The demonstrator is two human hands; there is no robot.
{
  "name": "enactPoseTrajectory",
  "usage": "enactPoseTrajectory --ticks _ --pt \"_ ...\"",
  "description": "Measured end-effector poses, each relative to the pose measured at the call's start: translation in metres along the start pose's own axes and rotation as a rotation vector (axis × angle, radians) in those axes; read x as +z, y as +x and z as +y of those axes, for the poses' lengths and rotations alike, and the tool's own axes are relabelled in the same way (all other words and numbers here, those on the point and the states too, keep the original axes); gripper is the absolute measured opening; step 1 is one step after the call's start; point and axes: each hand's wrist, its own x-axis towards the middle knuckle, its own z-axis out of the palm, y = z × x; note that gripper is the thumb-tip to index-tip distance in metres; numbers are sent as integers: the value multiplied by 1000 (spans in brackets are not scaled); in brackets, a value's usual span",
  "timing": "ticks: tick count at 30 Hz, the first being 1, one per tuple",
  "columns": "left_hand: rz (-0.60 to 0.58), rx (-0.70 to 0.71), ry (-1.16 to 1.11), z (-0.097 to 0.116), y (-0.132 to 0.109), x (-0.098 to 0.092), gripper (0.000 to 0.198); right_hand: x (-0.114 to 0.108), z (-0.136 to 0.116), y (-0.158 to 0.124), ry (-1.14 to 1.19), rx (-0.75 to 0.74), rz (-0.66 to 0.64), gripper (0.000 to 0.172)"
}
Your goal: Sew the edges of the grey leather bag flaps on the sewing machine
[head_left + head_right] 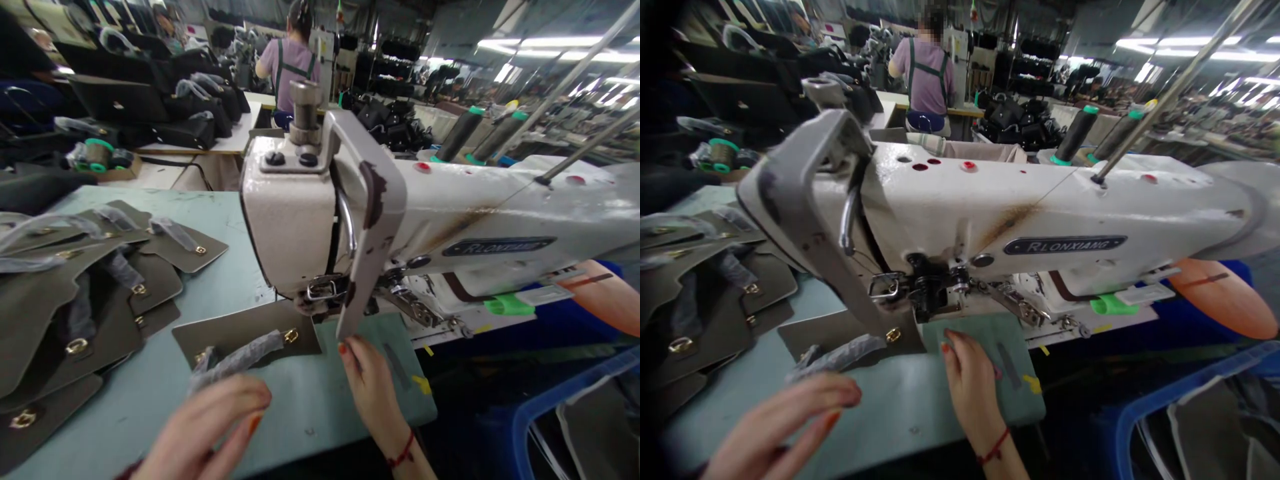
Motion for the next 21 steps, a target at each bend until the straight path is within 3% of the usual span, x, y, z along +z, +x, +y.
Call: enactPoseTrajectory --ticks 1,2,3,4,6,9,12,16,21 --pt "-27 63 14 2 -13 28 62 4 -9 3 100 -6 -35 33" --pt "-44 33 94 1 -24 52 68 8 -17 6 175 -11 -59 32" --pt "-11 -101 208 -2 -31 71 75 13 -25 9 226 -18 -76 32" --pt "18 -168 281 -7 -32 84 82 17 -31 12 255 -18 -87 31" --pt "102 -218 366 -21 -16 90 91 24 -41 18 270 9 -97 32" --pt "147 -105 403 -38 35 65 91 31 -49 22 284 62 -86 37" --pt "-17 63 395 -37 73 28 74 32 -54 21 357 99 -64 41" --pt "-102 70 446 -20 84 1 57 30 -59 19 468 150 -63 43" --pt "-72 78 427 -12 87 -4 48 32 -58 23 489 172 -42 42"
